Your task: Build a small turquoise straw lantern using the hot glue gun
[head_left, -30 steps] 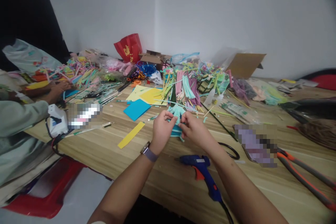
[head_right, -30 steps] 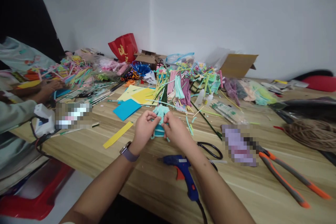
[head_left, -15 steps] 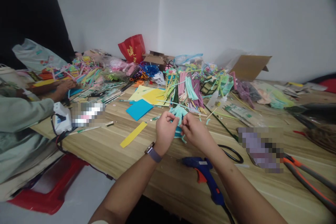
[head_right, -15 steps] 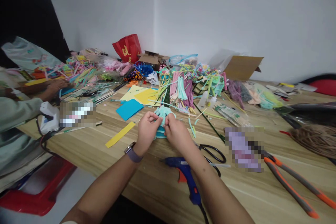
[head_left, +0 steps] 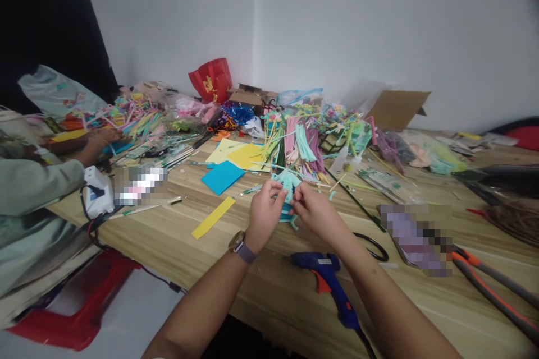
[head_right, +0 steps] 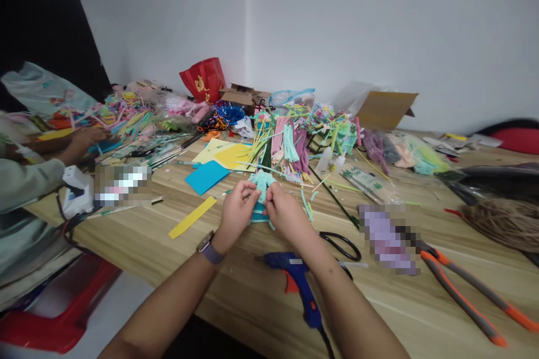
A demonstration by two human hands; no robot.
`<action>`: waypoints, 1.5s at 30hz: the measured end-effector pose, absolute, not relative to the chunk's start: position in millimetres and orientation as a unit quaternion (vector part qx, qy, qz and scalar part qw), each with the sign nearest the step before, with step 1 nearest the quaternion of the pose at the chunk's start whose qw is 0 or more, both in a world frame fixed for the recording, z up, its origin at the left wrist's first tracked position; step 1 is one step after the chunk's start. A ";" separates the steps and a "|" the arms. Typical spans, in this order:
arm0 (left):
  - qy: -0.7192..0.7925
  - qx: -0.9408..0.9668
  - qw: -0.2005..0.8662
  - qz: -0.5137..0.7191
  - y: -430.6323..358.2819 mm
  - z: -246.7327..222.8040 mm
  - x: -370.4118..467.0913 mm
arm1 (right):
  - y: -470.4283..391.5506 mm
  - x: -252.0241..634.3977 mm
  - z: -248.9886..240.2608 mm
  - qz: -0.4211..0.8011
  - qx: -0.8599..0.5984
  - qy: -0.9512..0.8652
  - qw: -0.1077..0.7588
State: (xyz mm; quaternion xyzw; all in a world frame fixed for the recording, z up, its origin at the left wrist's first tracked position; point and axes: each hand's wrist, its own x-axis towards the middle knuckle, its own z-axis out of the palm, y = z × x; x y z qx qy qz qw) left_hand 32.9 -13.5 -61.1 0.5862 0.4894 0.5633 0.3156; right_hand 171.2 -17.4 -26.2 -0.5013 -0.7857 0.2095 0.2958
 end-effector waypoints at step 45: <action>0.490 0.651 0.292 0.501 -13.3 -64.0 29.4 | -15.4 197.7 -2.0 0.426 -0.452 -0.699 0.355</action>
